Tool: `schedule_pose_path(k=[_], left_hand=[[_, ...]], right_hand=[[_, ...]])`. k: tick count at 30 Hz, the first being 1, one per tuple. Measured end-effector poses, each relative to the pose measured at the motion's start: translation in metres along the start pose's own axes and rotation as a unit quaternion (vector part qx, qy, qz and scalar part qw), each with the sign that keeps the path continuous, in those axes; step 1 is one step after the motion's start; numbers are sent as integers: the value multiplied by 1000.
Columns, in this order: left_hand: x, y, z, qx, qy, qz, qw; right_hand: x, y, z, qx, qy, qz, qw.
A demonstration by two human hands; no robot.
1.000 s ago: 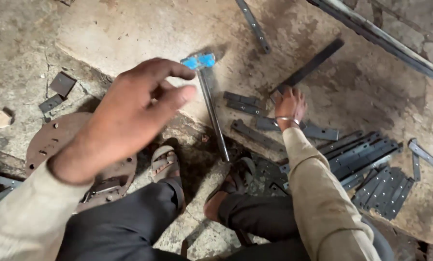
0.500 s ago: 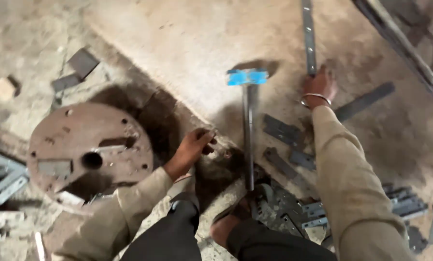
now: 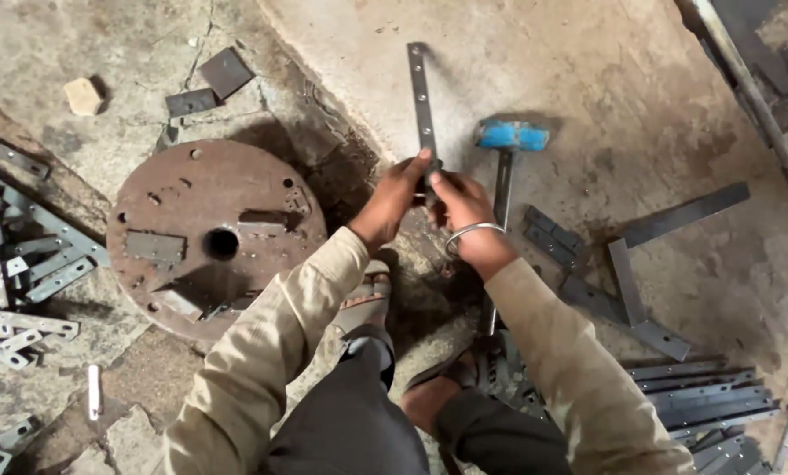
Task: Measuring, aligning, and hammering metal strips to form industrial brackets or components.
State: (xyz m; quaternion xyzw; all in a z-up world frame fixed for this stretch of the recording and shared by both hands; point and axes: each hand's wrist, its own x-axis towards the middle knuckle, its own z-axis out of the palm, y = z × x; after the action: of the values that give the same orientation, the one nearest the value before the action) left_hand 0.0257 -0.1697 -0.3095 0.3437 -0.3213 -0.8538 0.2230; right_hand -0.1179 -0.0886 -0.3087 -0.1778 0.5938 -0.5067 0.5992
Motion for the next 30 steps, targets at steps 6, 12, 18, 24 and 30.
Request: schedule_pose_path(k=[6,12,18,24,30], left_hand=[[-3,-33,-49,40,87,-6,995],[-42,17,-10,-112,-8,-38,993],[-34,34,5,-188,-10,-12,982],[-13,8,15,-340,-85,-11,936],[-10,5,14,-420,-177,53,888]], right_hand=[[4,18,-47,-451,227,-195,841],[-20,91,-98,-587,311,-228,712],[-33,112,-99,-637,331,-151,680],[-34,109,-95,-640,325,-160,678],[-35,108,-81,-648,347,-161,659]])
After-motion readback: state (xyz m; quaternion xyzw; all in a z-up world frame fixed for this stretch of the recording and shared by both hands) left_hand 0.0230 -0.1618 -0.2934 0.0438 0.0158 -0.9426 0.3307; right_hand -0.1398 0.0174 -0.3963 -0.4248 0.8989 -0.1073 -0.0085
